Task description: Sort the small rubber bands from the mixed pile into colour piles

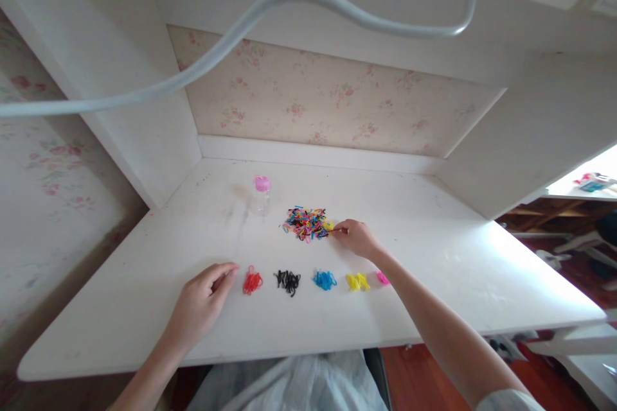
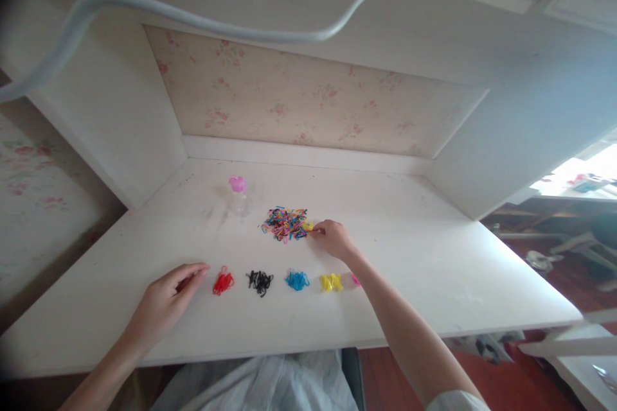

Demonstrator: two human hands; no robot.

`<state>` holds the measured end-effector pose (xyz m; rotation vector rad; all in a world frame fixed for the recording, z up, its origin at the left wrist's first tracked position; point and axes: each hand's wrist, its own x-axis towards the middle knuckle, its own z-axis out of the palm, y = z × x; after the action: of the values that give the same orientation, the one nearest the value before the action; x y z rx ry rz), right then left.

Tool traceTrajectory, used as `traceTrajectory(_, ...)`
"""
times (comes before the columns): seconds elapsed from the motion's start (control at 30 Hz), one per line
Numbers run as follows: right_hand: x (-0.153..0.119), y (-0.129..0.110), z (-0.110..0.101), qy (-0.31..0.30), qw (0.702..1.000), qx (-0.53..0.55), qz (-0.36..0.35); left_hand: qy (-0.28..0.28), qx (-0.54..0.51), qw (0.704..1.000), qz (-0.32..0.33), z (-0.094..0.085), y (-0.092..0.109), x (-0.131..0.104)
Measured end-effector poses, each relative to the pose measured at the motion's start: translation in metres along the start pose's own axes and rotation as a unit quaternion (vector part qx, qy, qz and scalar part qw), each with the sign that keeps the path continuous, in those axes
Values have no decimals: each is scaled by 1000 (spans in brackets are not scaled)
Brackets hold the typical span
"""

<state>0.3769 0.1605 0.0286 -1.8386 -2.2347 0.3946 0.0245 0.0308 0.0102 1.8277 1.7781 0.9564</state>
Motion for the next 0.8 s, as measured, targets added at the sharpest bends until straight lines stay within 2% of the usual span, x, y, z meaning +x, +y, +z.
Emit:
traceTrajectory(0.3, -3, 9, -3, 13, 1000, 8, -9, -2, -10, 1000, 8, 1, -3, -1)
traceTrajectory(0.53, -7, -2, 2, 20, 1000, -14, -5, -7, -10, 1000, 12, 2, -4, 0)
traceTrajectory(0.8, -3, -5, 3, -3, 1000, -17, -13, -16, -19, 1000, 5, 3, -7, -1)
